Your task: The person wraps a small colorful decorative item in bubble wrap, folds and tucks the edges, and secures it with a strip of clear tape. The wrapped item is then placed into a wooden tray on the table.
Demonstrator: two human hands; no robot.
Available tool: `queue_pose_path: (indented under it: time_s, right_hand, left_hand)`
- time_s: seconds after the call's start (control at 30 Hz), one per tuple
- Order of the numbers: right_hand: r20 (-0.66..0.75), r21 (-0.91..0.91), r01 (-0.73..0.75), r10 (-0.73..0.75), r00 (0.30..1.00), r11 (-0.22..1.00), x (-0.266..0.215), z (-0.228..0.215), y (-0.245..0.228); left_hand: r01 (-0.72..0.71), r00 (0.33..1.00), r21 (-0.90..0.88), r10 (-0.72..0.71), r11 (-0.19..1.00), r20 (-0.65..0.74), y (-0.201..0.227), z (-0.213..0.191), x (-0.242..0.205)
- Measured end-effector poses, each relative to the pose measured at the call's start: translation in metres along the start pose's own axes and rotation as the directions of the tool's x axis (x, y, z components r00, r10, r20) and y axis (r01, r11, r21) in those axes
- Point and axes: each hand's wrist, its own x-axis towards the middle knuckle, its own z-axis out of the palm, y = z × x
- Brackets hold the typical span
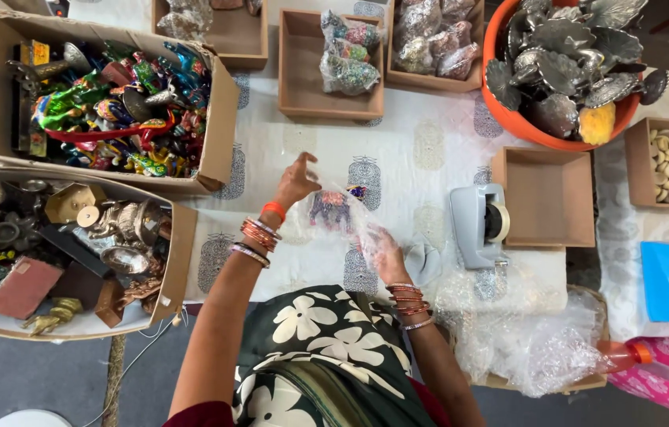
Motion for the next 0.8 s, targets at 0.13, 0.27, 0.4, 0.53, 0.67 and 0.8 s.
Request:
queue_pose_path:
  time_s: [0.13,0.27,0.4,0.53,0.67,0.8]
  right_hand:
    - [0.117,0.314,-0.200,0.171,0.978,0.928,-0.001,0.013,0.004]
    - [0.150,0.386,-0.311,0.274,0.950,0.869,0.004,0.007,0.023]
    - [0.151,0.355,-0.281,0.242,0.959,0.892,0.019,-0.028,0.062]
    - [-0.108,-0.162,-0.044,0.026,0.994,0.986,0.016,0.012,0.031]
    - [-0.111,-0.537,0.126,-0.218,0.970,0.834,0.021,0.032,-0.007]
    - [-0.078,-0.404,0.034,-0.072,0.994,0.914,0.042,0.014,0.006]
  left_hand:
    - [-0.105,0.941,0.182,0.157,0.978,-0.299,0.015,0.022,0.014]
    - [-0.176,0.873,0.201,0.247,0.964,-0.421,0.022,0.044,0.008]
    - [0.110,0.913,0.324,0.034,0.940,-0.407,0.027,0.050,-0.013]
    - [0.358,0.918,0.360,-0.256,0.861,-0.302,0.009,0.050,-0.024]
    - [0.266,0.947,0.194,-0.219,0.944,-0.234,-0.036,0.055,-0.015]
    - [0.215,0.951,0.092,-0.187,0.972,-0.246,-0.025,0.054,-0.027]
